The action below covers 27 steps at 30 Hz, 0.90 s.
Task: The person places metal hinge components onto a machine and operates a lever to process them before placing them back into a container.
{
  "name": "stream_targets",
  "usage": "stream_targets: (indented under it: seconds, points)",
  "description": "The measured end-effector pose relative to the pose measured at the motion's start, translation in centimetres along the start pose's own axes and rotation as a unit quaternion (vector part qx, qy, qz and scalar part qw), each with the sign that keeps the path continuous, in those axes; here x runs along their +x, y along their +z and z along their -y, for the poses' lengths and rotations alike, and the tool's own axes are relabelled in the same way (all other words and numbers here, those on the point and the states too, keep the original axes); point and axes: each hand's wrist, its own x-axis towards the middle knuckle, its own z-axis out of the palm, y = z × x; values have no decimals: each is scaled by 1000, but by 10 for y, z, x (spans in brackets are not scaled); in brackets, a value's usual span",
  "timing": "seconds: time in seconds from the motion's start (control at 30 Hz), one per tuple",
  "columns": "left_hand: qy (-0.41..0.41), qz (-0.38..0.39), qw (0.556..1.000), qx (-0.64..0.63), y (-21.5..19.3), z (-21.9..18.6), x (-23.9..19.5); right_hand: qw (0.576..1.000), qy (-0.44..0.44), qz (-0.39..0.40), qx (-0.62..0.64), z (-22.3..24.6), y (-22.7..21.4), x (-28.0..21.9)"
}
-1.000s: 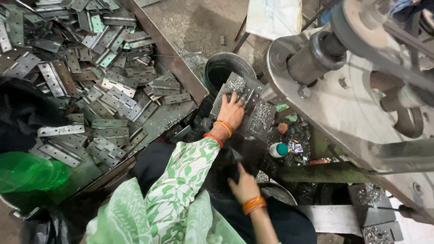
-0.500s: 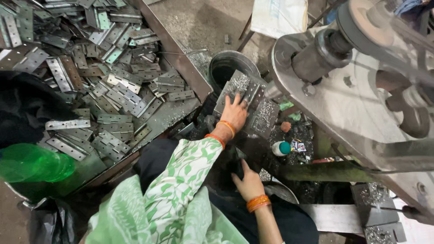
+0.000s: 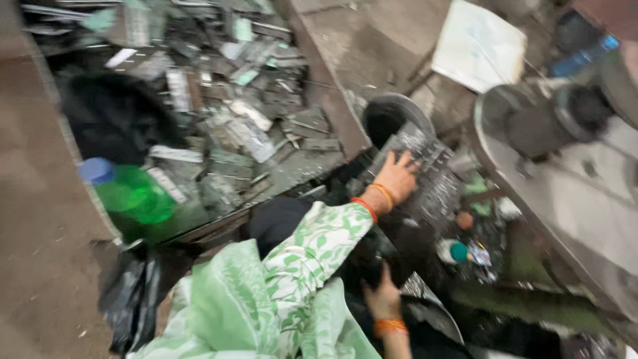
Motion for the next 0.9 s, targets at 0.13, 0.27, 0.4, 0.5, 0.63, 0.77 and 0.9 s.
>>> stream_targets:
  seconds: [0.13, 0.27, 0.4, 0.5, 0.63, 0.77, 0.9]
  points:
    - [-52, -56, 995, -66, -20, 37, -7, 997, -55, 18, -41, 26, -80, 15]
    - [-140, 69, 979, -130, -40, 125, -42, 996, -19, 66, -50, 68, -124, 12]
    - [-240, 146, 960, -16, -13, 215, -137, 995, -1, 75, -59, 82, -129, 10]
    - [-338, 72, 937, 52, 31, 251, -194, 993, -7, 87, -77, 81, -127, 15]
    - [-344, -5, 936, 71, 89, 259, -213, 993, -7, 88, -77, 77, -123, 17]
    - [-453, -64, 887, -68, 110, 254, -198, 995, -7, 83, -59, 78, -122, 16]
    - [-488, -123, 836, -218, 125, 252, -191, 994, 11, 90, -57, 79, -123, 14]
